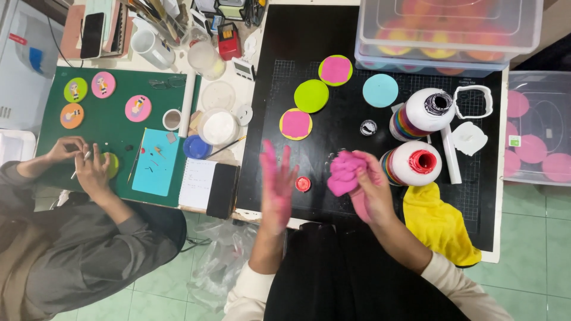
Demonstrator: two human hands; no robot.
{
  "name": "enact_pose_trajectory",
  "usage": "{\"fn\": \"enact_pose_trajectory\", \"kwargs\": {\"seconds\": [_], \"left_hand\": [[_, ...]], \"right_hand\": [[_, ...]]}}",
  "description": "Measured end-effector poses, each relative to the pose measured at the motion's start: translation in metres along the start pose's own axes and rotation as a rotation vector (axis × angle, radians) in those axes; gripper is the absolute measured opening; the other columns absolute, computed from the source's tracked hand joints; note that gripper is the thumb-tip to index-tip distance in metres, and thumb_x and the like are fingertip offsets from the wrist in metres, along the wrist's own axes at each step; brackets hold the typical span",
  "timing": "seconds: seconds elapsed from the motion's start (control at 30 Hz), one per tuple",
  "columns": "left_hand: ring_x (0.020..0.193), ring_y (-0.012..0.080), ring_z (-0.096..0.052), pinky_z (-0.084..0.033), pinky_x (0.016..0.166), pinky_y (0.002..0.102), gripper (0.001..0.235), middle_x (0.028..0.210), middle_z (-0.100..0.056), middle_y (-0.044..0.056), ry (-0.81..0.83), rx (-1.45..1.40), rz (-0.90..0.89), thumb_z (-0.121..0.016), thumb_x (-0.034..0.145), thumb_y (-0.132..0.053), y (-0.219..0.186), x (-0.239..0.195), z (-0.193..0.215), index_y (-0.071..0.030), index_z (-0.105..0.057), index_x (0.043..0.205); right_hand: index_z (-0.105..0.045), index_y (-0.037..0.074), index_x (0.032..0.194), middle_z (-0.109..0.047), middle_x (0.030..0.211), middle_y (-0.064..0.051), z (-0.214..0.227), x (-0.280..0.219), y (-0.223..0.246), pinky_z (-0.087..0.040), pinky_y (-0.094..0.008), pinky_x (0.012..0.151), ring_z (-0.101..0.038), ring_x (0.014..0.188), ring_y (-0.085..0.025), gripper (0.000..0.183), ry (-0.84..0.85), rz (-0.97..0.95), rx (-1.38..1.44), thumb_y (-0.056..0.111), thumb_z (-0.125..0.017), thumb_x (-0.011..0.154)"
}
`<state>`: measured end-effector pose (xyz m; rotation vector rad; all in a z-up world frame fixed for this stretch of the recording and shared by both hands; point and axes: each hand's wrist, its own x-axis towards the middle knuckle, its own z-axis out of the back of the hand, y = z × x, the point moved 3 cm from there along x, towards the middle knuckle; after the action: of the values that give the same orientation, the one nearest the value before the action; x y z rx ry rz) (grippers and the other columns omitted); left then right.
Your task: The person kneads a pink clay-like material by hand on a black work surface, repeatedly folding and pressing it. They briefly pour a red liquid from a white bottle onto the material and continue kneading. A second person works on a separate green mat to the left, applying details to small circular items.
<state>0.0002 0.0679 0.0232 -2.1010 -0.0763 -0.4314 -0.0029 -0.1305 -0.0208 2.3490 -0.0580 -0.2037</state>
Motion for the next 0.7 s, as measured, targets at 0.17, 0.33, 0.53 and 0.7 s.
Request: {"fn": "enact_pose_trajectory", "kwargs": {"seconds": [0.17, 0.33, 0.53, 0.7], "left_hand": [[0.148, 0.035, -0.035, -0.043, 0.109, 0.043, 0.082, 0.167, -0.024, 0.009, -0.331, -0.201, 0.184, -0.035, 0.096, -0.072, -0.02, 0.021, -0.004, -0.029, -0.015, 0.164], [0.149, 0.0338, -0.034, -0.037, 0.115, 0.043, 0.078, 0.165, -0.032, 0.013, -0.24, -0.171, 0.268, -0.025, 0.102, -0.069, 0.052, 0.019, -0.056, -0.019, -0.033, 0.162], [0.146, 0.0203, -0.037, -0.035, 0.115, 0.032, 0.095, 0.169, -0.025, 0.01, -0.259, -0.03, 0.048, -0.025, 0.096, -0.076, 0.088, 0.006, -0.064, -0.007, -0.03, 0.161], [0.155, 0.0329, -0.015, -0.02, 0.124, 0.049, 0.084, 0.169, -0.016, 0.016, -0.284, -0.108, 0.095, -0.045, 0.105, -0.054, 0.128, 0.022, 0.005, -0.015, -0.002, 0.165]], "right_hand": [[-0.05, -0.005, 0.141, -0.064, 0.13, -0.027, -0.028, -0.007, 0.036, -0.051, -0.048, 0.103, -0.066, 0.12, -0.035, 0.058, 0.327, 0.267, -0.42, 0.027, -0.061, 0.094], [-0.074, 0.008, 0.127, -0.078, 0.11, -0.002, -0.071, -0.009, 0.039, -0.044, -0.046, 0.107, -0.067, 0.116, -0.031, 0.06, 0.589, 0.772, -1.007, 0.053, -0.052, 0.094], [-0.036, 0.003, 0.16, -0.025, 0.17, -0.01, -0.055, 0.019, 0.025, -0.003, -0.051, 0.126, -0.005, 0.157, -0.025, 0.063, 0.21, 0.314, -0.644, 0.043, -0.024, 0.113], [-0.023, -0.006, 0.16, -0.028, 0.165, -0.026, -0.057, -0.039, -0.005, -0.013, -0.052, 0.124, -0.021, 0.152, -0.038, 0.103, 0.459, 0.389, -0.794, 0.077, -0.019, 0.098]]}}
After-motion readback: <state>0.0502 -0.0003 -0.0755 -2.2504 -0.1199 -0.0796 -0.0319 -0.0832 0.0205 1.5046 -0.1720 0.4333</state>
